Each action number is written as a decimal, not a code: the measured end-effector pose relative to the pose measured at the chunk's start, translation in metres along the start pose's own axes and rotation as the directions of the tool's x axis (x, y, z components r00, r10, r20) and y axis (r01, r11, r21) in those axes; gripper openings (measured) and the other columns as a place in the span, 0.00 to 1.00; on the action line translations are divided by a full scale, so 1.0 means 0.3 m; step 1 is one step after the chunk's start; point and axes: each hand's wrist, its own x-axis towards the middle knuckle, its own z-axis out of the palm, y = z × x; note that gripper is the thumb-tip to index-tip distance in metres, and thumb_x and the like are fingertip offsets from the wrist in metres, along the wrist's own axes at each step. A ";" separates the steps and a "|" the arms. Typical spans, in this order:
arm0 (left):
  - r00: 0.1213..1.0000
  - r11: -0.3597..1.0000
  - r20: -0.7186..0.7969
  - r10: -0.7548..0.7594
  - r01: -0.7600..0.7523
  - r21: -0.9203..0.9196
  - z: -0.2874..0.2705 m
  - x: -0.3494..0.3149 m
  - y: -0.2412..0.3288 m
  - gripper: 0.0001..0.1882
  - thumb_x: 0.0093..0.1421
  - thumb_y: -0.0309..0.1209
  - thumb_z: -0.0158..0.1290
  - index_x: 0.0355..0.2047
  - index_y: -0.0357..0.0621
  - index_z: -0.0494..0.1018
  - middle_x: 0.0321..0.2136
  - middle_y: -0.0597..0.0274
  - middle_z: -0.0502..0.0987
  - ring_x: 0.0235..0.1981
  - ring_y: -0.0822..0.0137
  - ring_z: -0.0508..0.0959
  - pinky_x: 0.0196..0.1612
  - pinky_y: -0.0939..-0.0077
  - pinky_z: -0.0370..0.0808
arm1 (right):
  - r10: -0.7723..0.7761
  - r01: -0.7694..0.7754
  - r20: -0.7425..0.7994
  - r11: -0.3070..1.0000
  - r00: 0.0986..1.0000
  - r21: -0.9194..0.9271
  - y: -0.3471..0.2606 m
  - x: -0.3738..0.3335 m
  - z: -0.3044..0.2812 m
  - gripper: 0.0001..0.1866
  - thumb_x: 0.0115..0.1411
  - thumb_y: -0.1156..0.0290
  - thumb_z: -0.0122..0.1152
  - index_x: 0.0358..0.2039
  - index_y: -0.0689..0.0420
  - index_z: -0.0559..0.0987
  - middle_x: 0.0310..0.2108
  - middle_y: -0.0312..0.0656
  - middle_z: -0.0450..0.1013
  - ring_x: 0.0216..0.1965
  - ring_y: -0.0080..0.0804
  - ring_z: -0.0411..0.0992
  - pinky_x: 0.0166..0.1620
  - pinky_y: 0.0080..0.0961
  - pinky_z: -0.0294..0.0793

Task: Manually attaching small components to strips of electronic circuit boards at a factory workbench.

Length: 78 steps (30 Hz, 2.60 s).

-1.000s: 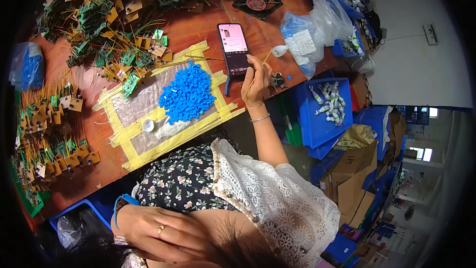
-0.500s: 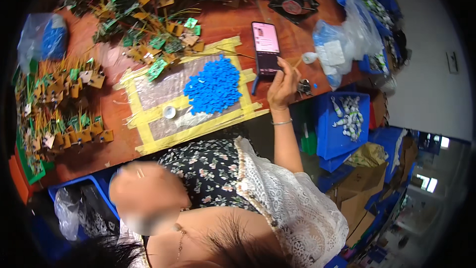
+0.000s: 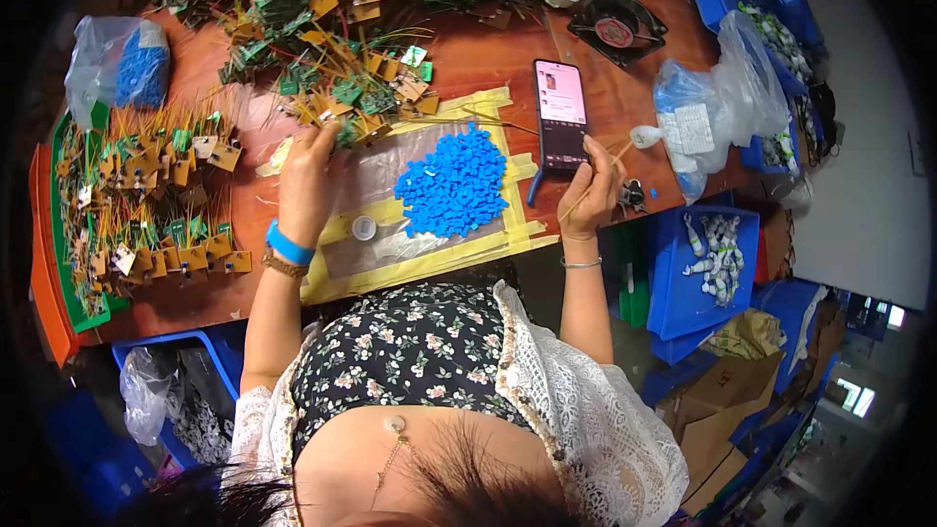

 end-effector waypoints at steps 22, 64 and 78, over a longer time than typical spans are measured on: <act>0.618 0.308 -0.020 -0.786 0.363 -0.879 -0.120 -0.397 0.050 0.13 0.66 0.25 0.50 0.49 0.33 0.73 0.34 0.63 0.78 0.28 0.79 0.75 0.28 0.88 0.70 | -0.045 -0.170 0.320 0.773 0.947 0.611 -0.379 0.038 0.023 0.39 0.70 0.43 0.25 0.42 0.64 0.79 0.26 0.43 0.76 0.33 0.37 0.73 0.42 0.33 0.71; 0.743 0.155 0.209 -0.636 0.389 -0.908 -0.120 -0.410 0.108 0.24 0.61 0.17 0.52 0.58 0.32 0.64 0.35 0.62 0.73 0.36 0.69 0.80 0.42 0.81 0.80 | -0.215 -0.401 0.706 0.695 0.675 0.596 -0.574 -0.089 0.138 0.13 0.65 0.67 0.52 0.28 0.63 0.76 0.23 0.46 0.71 0.23 0.45 0.71 0.27 0.32 0.69; 0.723 0.062 0.255 -0.642 0.381 -0.923 -0.117 -0.416 0.101 0.24 0.61 0.16 0.51 0.58 0.30 0.63 0.35 0.62 0.73 0.36 0.68 0.80 0.41 0.79 0.80 | -0.220 -0.392 0.718 0.715 0.661 0.579 -0.565 -0.069 0.132 0.24 0.71 0.59 0.43 0.28 0.65 0.78 0.23 0.41 0.74 0.21 0.25 0.69 0.26 0.21 0.67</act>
